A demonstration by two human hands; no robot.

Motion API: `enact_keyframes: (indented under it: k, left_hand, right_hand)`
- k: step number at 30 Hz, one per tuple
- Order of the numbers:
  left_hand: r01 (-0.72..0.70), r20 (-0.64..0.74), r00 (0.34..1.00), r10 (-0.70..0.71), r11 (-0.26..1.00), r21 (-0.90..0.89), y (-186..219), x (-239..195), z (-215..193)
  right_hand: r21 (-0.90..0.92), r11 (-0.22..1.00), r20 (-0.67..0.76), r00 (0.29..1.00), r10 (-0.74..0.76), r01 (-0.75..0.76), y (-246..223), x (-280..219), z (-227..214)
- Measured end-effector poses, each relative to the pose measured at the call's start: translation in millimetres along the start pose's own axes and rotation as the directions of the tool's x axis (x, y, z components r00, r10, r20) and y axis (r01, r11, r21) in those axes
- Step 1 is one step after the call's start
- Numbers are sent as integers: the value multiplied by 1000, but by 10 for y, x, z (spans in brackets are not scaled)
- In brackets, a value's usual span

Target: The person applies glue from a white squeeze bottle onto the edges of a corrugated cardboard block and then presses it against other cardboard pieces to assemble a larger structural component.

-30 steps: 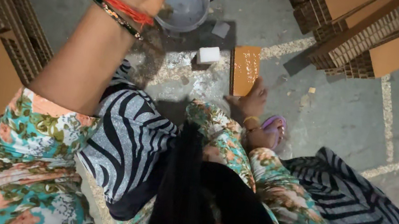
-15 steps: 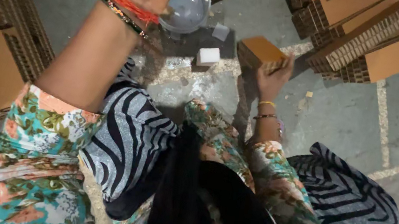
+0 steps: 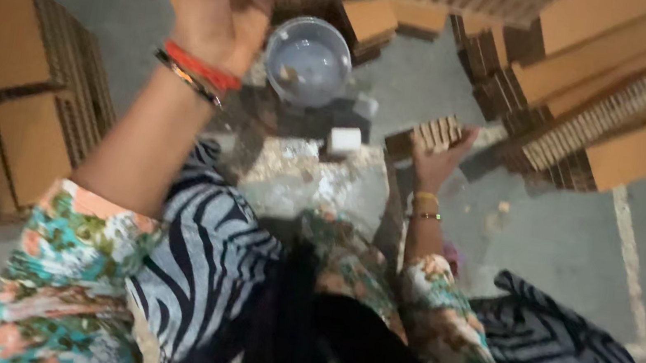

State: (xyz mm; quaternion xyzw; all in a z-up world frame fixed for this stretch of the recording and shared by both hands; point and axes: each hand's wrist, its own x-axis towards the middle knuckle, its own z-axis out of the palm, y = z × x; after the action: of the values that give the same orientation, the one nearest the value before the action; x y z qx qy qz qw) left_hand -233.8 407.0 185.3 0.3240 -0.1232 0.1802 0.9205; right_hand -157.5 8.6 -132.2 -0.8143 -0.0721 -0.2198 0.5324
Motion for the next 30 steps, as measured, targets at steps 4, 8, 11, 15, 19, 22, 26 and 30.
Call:
enact_keyframes:
  k: [4, 8, 11, 15, 19, 22, 26, 30]
  left_hand:
    - [28, -117, 993, -24, 999, 28, 119, -52, 292]
    - [43, -136, 990, -33, 996, 72, 152, -87, 374]
    - [53, -175, 984, -37, 995, 88, 168, -78, 372]
    - [80, -235, 971, -46, 987, 137, 176, -70, 348]
    - [145, -197, 973, -122, 984, 103, 210, -83, 336]
    - [153, -201, 971, -127, 981, 118, 215, -105, 271]
    - [173, -174, 974, -147, 973, 152, 222, -131, 249]
    - [137, -154, 979, -133, 991, 11, 198, -93, 393]
  right_hand:
    - [161, 970, 37, 983, 180, -184, 64, -159, 94]
    - [44, 971, 95, 969, 229, -234, 163, -276, 105]
    - [26, 944, 161, 933, 321, -329, 183, -245, 163]
    - [6, 790, 245, 767, 593, -613, 62, -56, 206]
    - [854, 435, 116, 920, 374, -284, -639, 519, 258]
    - [981, 150, 78, 962, 260, -120, -1683, 1099, -105]
    - [989, 12, 148, 981, -127, -148, -2902, 1521, -371]
    - [871, -465, 235, 966, 104, -162, -3656, 1676, -383]
